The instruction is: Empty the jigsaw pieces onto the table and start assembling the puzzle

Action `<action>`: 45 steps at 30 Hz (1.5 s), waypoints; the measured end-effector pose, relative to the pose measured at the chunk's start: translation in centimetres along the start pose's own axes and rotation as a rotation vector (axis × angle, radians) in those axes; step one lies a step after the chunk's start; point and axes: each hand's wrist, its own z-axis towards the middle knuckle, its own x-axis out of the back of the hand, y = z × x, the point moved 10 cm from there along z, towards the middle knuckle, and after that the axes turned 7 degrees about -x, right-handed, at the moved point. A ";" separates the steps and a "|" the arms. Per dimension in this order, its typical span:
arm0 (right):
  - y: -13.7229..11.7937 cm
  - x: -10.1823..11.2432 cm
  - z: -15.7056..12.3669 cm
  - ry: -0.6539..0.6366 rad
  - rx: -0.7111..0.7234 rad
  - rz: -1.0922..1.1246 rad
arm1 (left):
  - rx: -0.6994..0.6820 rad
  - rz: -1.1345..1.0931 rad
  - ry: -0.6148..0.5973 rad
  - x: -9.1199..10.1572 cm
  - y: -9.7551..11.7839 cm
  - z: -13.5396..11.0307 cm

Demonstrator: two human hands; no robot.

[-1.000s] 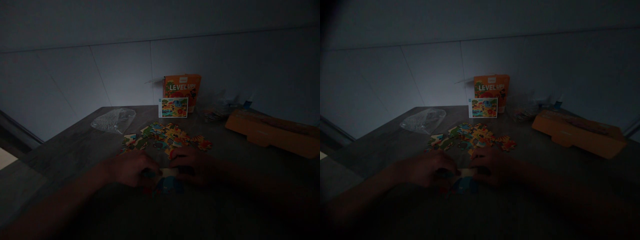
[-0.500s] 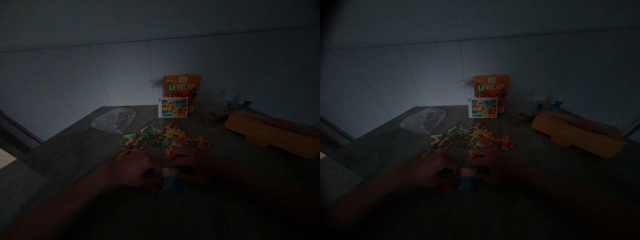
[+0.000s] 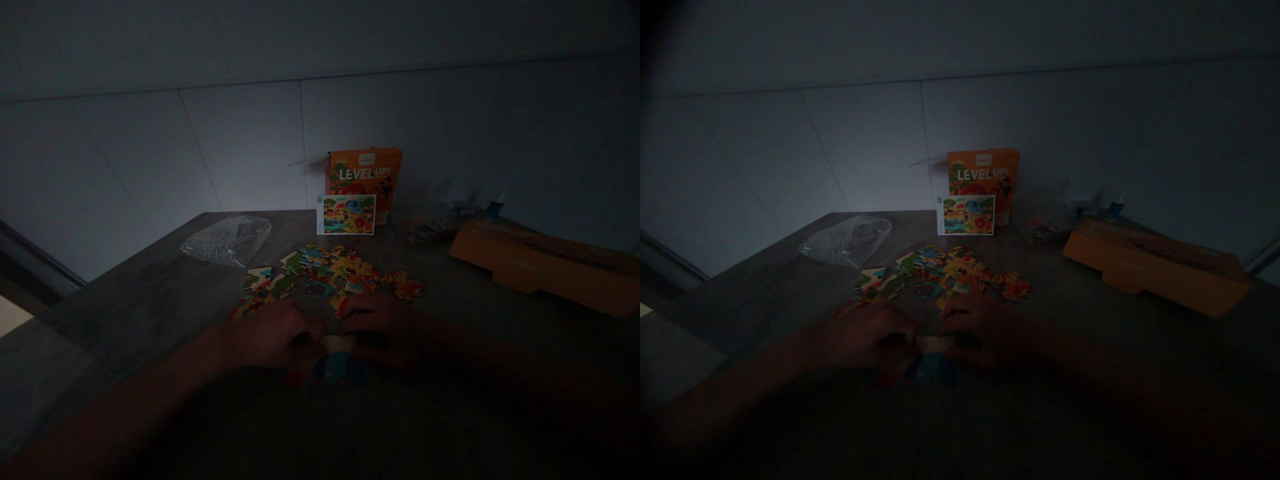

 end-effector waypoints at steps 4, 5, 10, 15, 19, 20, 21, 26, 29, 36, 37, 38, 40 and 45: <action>-0.1 0.1 0.1 -0.005 -0.003 0.016 | 0.018 0.031 -0.004 0.0 -0.4 -0.1; -0.2 0.1 0.1 -0.004 -0.001 0.014 | 0.021 0.031 -0.004 0.0 -0.5 -0.1; -0.2 0.2 0.1 -0.010 -0.011 -0.008 | 0.023 0.032 0.001 -0.1 -0.6 -0.1; -0.1 0.1 0.1 0.004 -0.002 -0.025 | 0.037 0.046 0.026 -0.2 -0.8 0.0; 0.0 -0.1 0.1 0.023 0.011 -0.043 | 0.075 0.105 0.067 -0.3 -0.8 0.1; 0.0 -0.2 0.1 0.017 0.006 -0.047 | 0.094 0.126 0.075 -0.3 -0.9 0.1; 0.0 -0.2 0.1 0.015 0.003 -0.053 | 0.120 0.152 0.077 -0.4 -0.9 0.1; -0.3 -0.1 0.3 0.021 0.028 -0.090 | 0.284 0.381 0.062 0.9 -2.7 -0.7; -0.3 0.0 0.3 0.038 0.030 -0.123 | 0.532 0.511 0.142 4.3 -5.9 -2.9; -0.9 0.3 0.3 0.074 0.063 -0.184 | 0.861 0.485 0.156 6.1 -12.8 -8.1; -0.9 0.4 0.2 0.080 0.063 -0.179 | 0.848 0.452 0.154 5.6 -13.4 -8.3; -0.9 0.5 0.2 0.084 0.065 -0.177 | 0.836 0.424 0.159 5.3 -14.0 -8.4; -0.7 0.6 0.0 0.089 0.060 -0.183 | 0.832 0.387 0.185 5.0 -14.9 -8.8; -0.2 0.5 -0.3 0.093 0.044 -0.222 | 0.813 0.372 0.216 5.2 -16.0 -8.9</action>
